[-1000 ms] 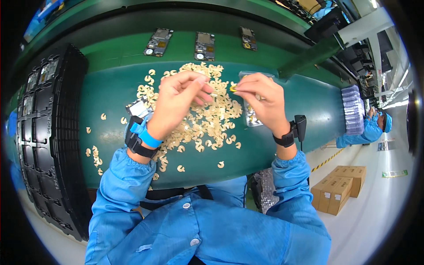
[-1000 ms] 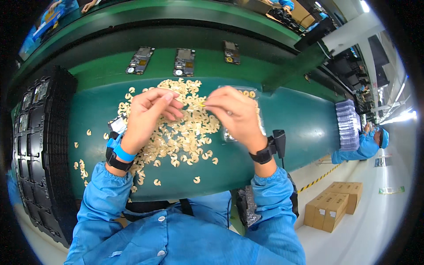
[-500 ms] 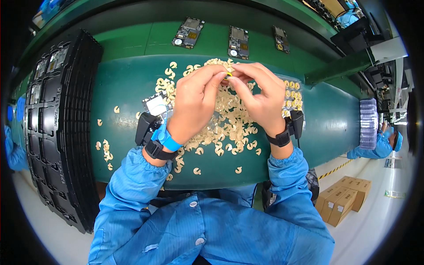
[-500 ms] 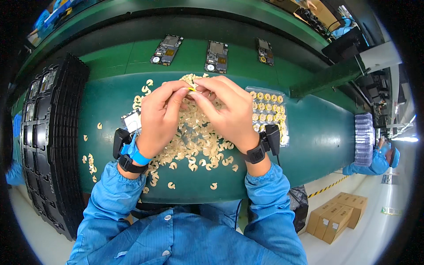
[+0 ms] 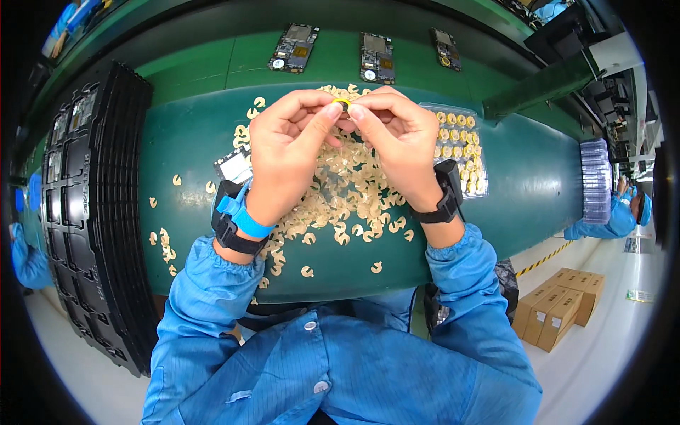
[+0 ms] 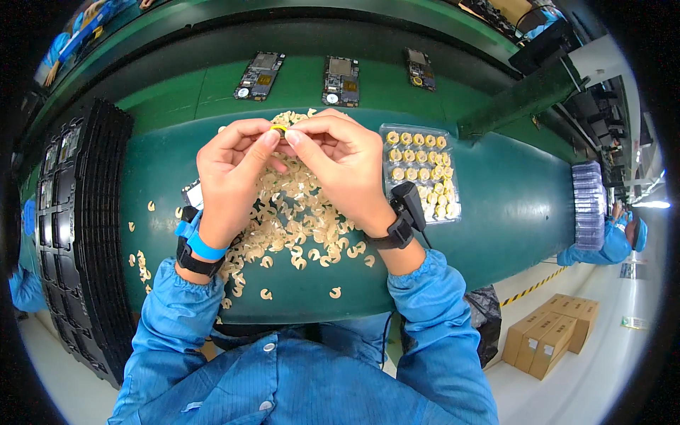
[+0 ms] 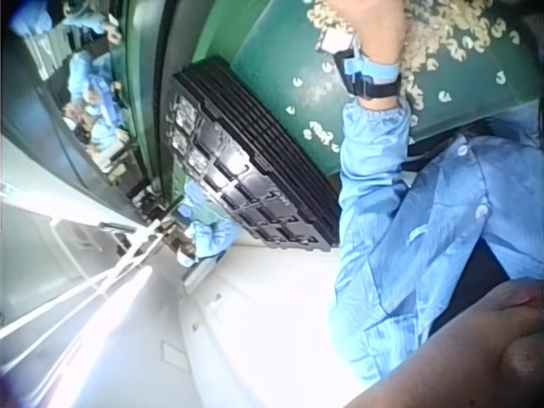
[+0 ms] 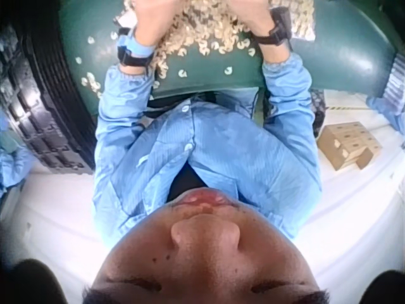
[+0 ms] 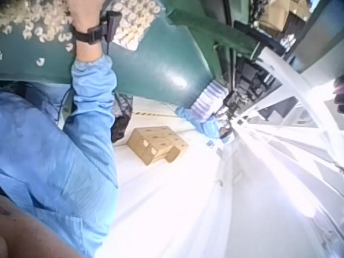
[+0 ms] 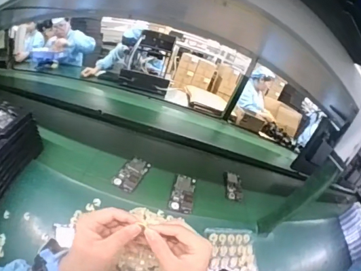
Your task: Manually attaching small yellow ring components onto electronic circuit boards at a factory assembly line.
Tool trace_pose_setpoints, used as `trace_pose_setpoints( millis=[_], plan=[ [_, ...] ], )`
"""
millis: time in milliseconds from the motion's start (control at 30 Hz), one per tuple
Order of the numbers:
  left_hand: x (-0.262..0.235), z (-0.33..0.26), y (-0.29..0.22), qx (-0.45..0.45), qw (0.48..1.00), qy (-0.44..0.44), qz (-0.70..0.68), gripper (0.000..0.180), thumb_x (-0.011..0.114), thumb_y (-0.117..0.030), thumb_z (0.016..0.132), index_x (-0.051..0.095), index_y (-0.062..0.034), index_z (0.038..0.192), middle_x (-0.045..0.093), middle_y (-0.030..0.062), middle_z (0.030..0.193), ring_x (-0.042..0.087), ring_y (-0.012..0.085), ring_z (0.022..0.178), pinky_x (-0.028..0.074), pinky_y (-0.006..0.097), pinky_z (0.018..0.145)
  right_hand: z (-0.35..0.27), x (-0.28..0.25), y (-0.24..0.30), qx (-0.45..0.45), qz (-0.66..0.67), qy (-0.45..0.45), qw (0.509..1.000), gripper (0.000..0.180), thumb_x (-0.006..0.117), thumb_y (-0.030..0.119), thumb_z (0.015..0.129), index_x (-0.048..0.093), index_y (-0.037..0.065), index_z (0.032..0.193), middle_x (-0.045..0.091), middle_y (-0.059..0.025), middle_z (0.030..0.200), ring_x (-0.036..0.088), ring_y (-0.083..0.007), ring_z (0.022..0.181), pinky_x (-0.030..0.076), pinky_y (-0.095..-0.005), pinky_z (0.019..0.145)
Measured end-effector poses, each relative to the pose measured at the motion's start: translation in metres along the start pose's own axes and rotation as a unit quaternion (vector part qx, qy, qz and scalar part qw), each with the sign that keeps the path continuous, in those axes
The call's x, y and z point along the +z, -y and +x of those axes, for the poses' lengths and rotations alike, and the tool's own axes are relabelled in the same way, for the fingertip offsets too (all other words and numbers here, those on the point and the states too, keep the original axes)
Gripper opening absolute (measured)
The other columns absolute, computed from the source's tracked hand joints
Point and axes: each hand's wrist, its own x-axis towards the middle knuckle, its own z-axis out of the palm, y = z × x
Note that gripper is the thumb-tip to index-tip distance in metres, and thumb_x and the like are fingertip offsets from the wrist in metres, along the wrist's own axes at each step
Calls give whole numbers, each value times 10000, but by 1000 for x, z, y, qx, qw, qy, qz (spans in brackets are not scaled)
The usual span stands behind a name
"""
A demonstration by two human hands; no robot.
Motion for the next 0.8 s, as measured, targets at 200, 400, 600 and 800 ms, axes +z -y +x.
trace_pose_setpoints(
  millis=[200, 400, 600, 800],
  plan=[
    [5, -2, 1, 20, 999, -14, 46, 157, 660, -8, 977, 683, 77, 1107, 746, 124, 1008, 740, 167, 897, 594, 264, 718, 2, -7, -6, -73, -140, -5, 987, 102, 711, -44, 898, 715, -60, 998, 671, -85, 967, 698, -117, 824, 568, -225, 690],
    [4, -3, 3, 35, 995, -13, 96, 156, 660, 0, 977, 702, 72, 1109, 751, 110, 998, 735, 155, 894, 587, 259, 719, 3, -10, -5, -138, -226, 7, 964, 134, 715, -56, 852, 716, -38, 984, 677, -75, 911, 659, -86, 714, 525, -213, 614],
    [1, -3, 6, 48, 990, -20, 132, 179, 661, -12, 980, 708, 59, 1138, 753, 103, 1004, 729, 149, 885, 580, 256, 718, 3, -10, -5, -142, -250, 22, 958, 115, 713, -53, 852, 694, -38, 964, 663, -61, 887, 637, -73, 692, 513, -211, 595],
    [5, -2, 2, 21, 995, -3, 94, 229, 641, -43, 1000, 699, 50, 1201, 724, 94, 1051, 706, 136, 926, 572, 255, 728, 1, -11, -13, -122, -229, 21, 966, 117, 700, -47, 873, 663, -41, 984, 630, -48, 894, 627, -62, 733, 516, -206, 607]
  ],
)
